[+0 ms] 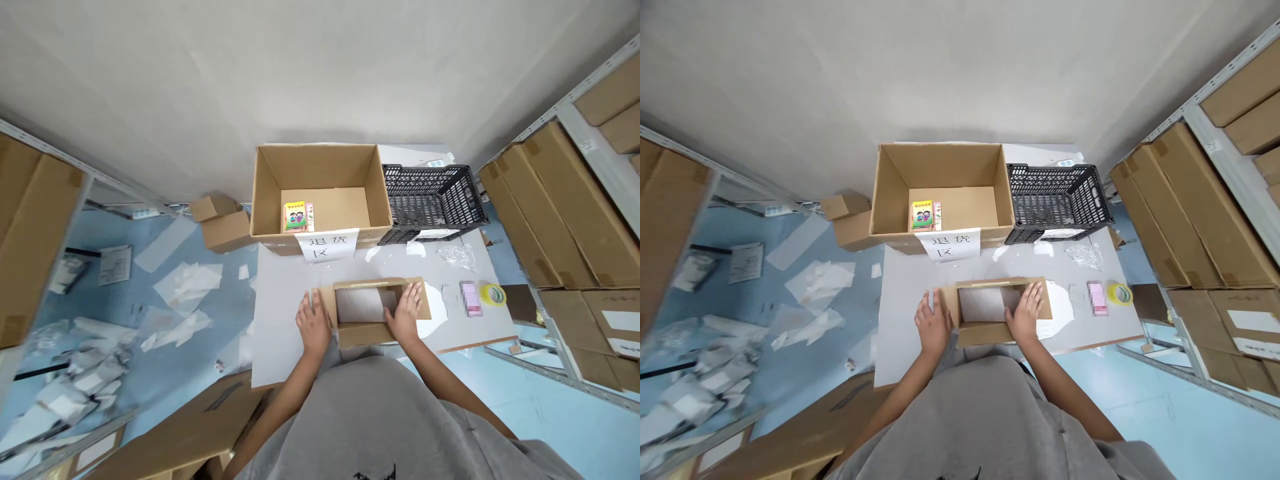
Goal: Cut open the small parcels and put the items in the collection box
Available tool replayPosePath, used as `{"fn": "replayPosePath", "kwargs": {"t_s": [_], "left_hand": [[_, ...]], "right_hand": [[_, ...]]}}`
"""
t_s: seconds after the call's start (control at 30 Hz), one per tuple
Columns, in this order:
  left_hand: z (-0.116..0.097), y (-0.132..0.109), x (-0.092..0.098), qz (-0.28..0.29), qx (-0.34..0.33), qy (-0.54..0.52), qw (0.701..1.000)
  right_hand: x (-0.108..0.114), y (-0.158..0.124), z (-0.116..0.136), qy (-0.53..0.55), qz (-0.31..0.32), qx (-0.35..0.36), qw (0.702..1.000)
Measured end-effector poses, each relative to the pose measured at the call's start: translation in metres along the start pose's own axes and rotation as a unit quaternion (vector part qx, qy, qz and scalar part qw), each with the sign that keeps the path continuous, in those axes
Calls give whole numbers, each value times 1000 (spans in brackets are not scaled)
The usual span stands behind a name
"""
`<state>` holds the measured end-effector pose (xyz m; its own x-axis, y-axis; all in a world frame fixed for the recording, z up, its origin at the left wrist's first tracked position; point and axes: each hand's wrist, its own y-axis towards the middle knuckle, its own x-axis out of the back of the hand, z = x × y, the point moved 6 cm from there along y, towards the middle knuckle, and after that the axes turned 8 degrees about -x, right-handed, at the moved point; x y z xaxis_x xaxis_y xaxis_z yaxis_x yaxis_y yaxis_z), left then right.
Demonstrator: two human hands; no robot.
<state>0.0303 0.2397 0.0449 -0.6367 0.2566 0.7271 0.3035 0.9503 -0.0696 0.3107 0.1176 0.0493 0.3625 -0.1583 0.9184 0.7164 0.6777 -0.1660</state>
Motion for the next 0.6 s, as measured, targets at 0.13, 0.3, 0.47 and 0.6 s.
{"fn": "replayPosePath", "kwargs": {"t_s": [0.13, 0.3, 0.47, 0.6], "left_hand": [[-11, 1, -27, 67, -17, -13, 998], [1, -15, -59, 137, 103, -61, 983], [4, -14, -43, 119, 132, -117, 977], [-16, 2, -22, 96, 66, -236, 965]], "right_hand": [[-10, 20, -32, 68, 92, -63, 991], [-16, 30, -51, 140, 172, -101, 970], [2, 27, -56, 262, 196, -80, 941], [35, 12, -61, 434, 245, -32, 866]]}}
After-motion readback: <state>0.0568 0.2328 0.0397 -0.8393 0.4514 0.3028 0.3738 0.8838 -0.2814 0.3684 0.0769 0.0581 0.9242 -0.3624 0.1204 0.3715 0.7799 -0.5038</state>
